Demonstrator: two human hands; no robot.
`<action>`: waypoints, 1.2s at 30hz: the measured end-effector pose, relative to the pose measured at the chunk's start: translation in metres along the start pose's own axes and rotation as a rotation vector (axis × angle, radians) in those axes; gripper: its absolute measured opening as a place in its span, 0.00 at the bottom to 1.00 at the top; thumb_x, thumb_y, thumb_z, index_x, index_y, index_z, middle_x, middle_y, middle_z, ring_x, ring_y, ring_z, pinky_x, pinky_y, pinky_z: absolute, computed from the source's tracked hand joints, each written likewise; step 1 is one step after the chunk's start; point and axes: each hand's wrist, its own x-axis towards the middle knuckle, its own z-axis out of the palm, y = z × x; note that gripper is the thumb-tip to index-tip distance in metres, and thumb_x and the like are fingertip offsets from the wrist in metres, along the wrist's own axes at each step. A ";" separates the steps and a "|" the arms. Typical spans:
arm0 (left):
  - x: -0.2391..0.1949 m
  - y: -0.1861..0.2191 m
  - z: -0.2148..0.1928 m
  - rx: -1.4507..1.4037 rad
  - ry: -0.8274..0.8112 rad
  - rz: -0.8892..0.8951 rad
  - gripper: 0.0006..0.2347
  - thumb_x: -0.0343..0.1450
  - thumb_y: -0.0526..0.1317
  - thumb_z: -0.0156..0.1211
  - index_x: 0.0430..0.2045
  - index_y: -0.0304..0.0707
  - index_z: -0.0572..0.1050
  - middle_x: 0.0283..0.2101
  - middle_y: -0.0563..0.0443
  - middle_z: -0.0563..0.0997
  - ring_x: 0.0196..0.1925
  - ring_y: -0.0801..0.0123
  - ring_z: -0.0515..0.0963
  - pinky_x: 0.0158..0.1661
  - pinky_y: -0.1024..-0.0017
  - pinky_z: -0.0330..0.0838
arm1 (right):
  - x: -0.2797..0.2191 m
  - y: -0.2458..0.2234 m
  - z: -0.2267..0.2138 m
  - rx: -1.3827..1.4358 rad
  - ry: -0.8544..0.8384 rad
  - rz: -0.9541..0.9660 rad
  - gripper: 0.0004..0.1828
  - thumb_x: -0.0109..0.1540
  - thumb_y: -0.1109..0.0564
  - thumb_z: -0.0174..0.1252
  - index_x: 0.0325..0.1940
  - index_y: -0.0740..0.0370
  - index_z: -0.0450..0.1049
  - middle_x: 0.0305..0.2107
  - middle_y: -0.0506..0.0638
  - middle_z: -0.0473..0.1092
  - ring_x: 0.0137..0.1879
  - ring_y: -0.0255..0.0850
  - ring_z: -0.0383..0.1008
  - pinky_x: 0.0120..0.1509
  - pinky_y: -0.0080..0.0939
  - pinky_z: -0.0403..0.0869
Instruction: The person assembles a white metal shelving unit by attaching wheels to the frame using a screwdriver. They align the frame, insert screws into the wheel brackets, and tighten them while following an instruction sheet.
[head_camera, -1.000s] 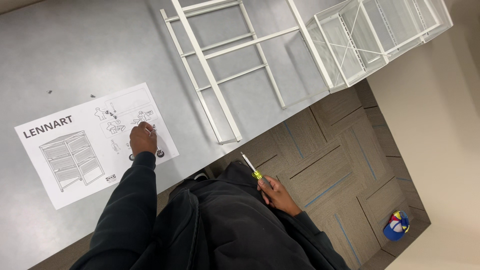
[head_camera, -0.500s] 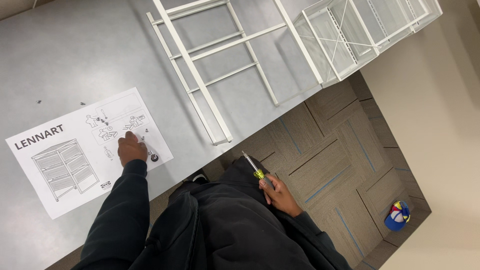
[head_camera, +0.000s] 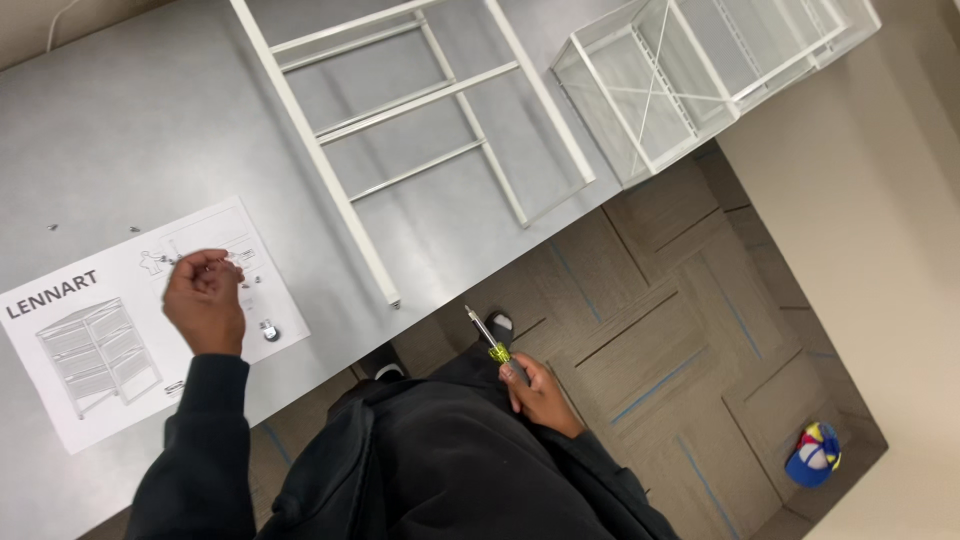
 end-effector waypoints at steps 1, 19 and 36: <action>-0.010 0.034 0.011 0.002 0.012 0.002 0.12 0.84 0.21 0.58 0.53 0.38 0.83 0.41 0.50 0.86 0.43 0.75 0.86 0.48 0.77 0.87 | 0.002 -0.006 -0.010 -0.002 -0.011 -0.007 0.23 0.79 0.37 0.57 0.49 0.59 0.80 0.18 0.43 0.71 0.24 0.29 0.68 0.40 0.36 0.72; -0.202 0.225 0.307 -0.667 -0.655 -0.115 0.09 0.80 0.31 0.71 0.48 0.18 0.83 0.35 0.35 0.87 0.37 0.60 0.92 0.45 0.62 0.93 | 0.028 -0.061 -0.203 0.024 0.092 -0.219 0.23 0.72 0.41 0.72 0.55 0.64 0.86 0.13 0.56 0.75 0.23 0.42 0.78 0.29 0.40 0.72; -0.203 0.223 0.397 -0.836 -0.640 -0.390 0.08 0.79 0.29 0.69 0.48 0.15 0.80 0.36 0.38 0.88 0.35 0.61 0.94 0.41 0.67 0.96 | 0.047 -0.074 -0.272 0.092 0.089 -0.268 0.15 0.73 0.48 0.71 0.44 0.63 0.86 0.14 0.54 0.75 0.26 0.38 0.76 0.31 0.38 0.71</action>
